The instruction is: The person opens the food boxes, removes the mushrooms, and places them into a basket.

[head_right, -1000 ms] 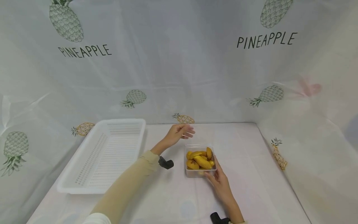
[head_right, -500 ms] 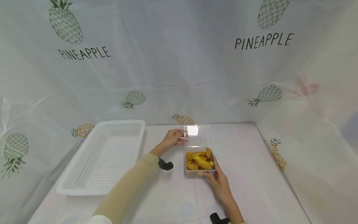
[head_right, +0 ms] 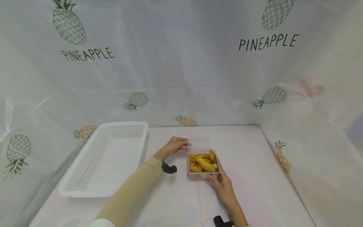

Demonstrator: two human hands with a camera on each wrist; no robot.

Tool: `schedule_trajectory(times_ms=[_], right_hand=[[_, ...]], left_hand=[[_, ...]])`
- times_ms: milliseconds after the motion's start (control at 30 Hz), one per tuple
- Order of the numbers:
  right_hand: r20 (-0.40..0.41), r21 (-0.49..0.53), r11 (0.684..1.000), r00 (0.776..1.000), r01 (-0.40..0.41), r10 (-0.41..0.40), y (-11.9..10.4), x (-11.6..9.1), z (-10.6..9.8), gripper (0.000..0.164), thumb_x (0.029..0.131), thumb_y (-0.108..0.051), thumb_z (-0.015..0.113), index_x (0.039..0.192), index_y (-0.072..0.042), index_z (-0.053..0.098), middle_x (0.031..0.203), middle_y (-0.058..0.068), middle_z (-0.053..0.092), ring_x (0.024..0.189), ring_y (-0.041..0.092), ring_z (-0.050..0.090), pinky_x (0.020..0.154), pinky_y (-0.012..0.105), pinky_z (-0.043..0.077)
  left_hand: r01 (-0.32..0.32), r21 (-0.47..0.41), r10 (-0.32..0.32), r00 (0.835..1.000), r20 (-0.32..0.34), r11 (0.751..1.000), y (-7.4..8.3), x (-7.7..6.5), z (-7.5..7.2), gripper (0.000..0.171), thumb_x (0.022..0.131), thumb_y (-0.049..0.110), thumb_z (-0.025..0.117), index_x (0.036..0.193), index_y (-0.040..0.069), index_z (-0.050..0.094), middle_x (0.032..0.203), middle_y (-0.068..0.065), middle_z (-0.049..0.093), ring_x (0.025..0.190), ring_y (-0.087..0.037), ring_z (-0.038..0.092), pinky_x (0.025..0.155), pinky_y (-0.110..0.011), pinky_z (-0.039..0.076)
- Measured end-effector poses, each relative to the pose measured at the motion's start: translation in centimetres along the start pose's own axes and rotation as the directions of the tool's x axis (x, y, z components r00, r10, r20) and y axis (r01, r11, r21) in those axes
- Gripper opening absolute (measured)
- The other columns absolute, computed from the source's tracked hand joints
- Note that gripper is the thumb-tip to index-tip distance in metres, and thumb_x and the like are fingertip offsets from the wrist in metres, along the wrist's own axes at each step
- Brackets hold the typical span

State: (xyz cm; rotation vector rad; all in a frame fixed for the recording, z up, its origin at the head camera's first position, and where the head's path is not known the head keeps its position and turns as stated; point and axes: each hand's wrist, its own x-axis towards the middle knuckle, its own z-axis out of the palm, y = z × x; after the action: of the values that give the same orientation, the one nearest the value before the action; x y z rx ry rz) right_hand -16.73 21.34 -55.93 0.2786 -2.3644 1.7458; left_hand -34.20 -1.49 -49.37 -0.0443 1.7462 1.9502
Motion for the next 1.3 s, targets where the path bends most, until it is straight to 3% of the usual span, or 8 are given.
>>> schedule_trajectory(times_ms=[233,367,500,733,833,1000,1133,1300], right_hand=[[0.004,0.003,1.000,1.000,-0.004,0.004,-0.1,-0.1,-0.1,0.080,0.098,-0.013,0.065,0.160,-0.010,0.015,0.162,0.020,0.016,0.141,0.043,0.025,0.098,0.008,0.033],[0.009,0.007,1.000,1.000,-0.001,0.000,-0.1,-0.1,-0.1,0.081,0.098,-0.012,0.065,0.161,-0.012,0.015,0.162,0.020,0.016,0.140,0.043,0.026,0.098,0.007,0.033],[0.009,0.011,1.000,1.000,0.003,-0.003,0.0,0.0,-0.1,0.081,0.098,-0.012,0.065,0.161,-0.014,0.014,0.162,0.019,0.016,0.140,0.042,0.026,0.098,0.008,0.034],[0.016,0.004,1.000,1.000,0.001,-0.001,0.2,0.1,0.1,0.081,0.098,-0.013,0.065,0.161,-0.017,0.014,0.163,0.016,0.015,0.142,0.042,0.023,0.098,0.007,0.031],[0.018,-0.009,1.000,1.000,-0.015,0.015,0.3,0.1,0.0,0.081,0.099,-0.015,0.064,0.161,-0.019,0.013,0.163,0.016,0.015,0.142,0.041,0.024,0.098,0.007,0.032],[0.024,-0.007,1.000,1.000,-0.020,0.020,0.5,0.1,-0.2,0.081,0.099,-0.016,0.064,0.162,-0.019,0.013,0.164,0.015,0.015,0.142,0.041,0.024,0.100,0.008,0.032],[0.024,0.007,1.000,1.000,-0.013,0.012,0.4,0.1,-0.2,0.080,0.099,-0.014,0.064,0.161,-0.018,0.014,0.163,0.016,0.015,0.143,0.041,0.022,0.100,0.008,0.031],[0.018,0.010,1.000,1.000,0.005,-0.005,0.3,0.1,-0.2,0.079,0.099,-0.012,0.063,0.161,-0.016,0.015,0.163,0.019,0.016,0.141,0.043,0.023,0.099,0.008,0.032]], left_hand=[[0.054,-0.014,-0.054,0.997,-0.050,0.998,0.4,-0.1,0.1,0.036,0.098,0.009,0.065,0.128,-0.011,0.059,0.111,-0.023,0.070,0.106,-0.039,0.067,0.077,-0.036,0.060],[0.052,0.055,-0.048,0.997,-0.068,0.997,0.8,-0.1,0.0,0.032,0.097,0.014,0.068,0.124,-0.003,0.063,0.107,-0.015,0.072,0.099,-0.032,0.071,0.076,-0.036,0.060],[0.028,0.142,-0.014,0.995,-0.095,0.989,1.3,-0.3,0.0,0.034,0.096,0.021,0.070,0.123,0.002,0.063,0.110,-0.011,0.072,0.097,-0.026,0.071,0.084,-0.038,0.058],[-0.055,0.249,0.102,0.978,-0.183,0.967,2.8,-1.7,0.1,0.070,0.087,0.041,0.078,0.141,0.009,0.049,0.130,-0.014,0.059,0.119,-0.032,0.058,0.098,-0.043,0.050],[-0.106,0.262,0.157,0.971,-0.180,0.959,3.4,-2.2,0.1,0.082,0.081,0.044,0.083,0.145,0.011,0.043,0.137,-0.013,0.054,0.122,-0.030,0.055,0.101,-0.043,0.048],[-0.211,0.268,0.246,0.963,-0.106,0.940,4.1,-3.3,0.2,0.079,0.077,0.036,0.088,0.143,0.017,0.048,0.138,-0.009,0.054,0.126,-0.030,0.051,0.102,-0.042,0.047],[-0.303,0.303,0.317,0.949,0.005,0.903,4.3,-4.1,0.3,0.068,0.079,0.029,0.087,0.139,0.020,0.055,0.133,-0.001,0.057,0.126,-0.030,0.051,0.098,-0.039,0.049],[-0.431,0.361,0.377,0.902,0.211,0.827,3.9,-4.5,0.3,0.063,0.083,0.020,0.085,0.139,0.023,0.057,0.133,0.002,0.057,0.120,-0.021,0.056,0.094,-0.033,0.053]])
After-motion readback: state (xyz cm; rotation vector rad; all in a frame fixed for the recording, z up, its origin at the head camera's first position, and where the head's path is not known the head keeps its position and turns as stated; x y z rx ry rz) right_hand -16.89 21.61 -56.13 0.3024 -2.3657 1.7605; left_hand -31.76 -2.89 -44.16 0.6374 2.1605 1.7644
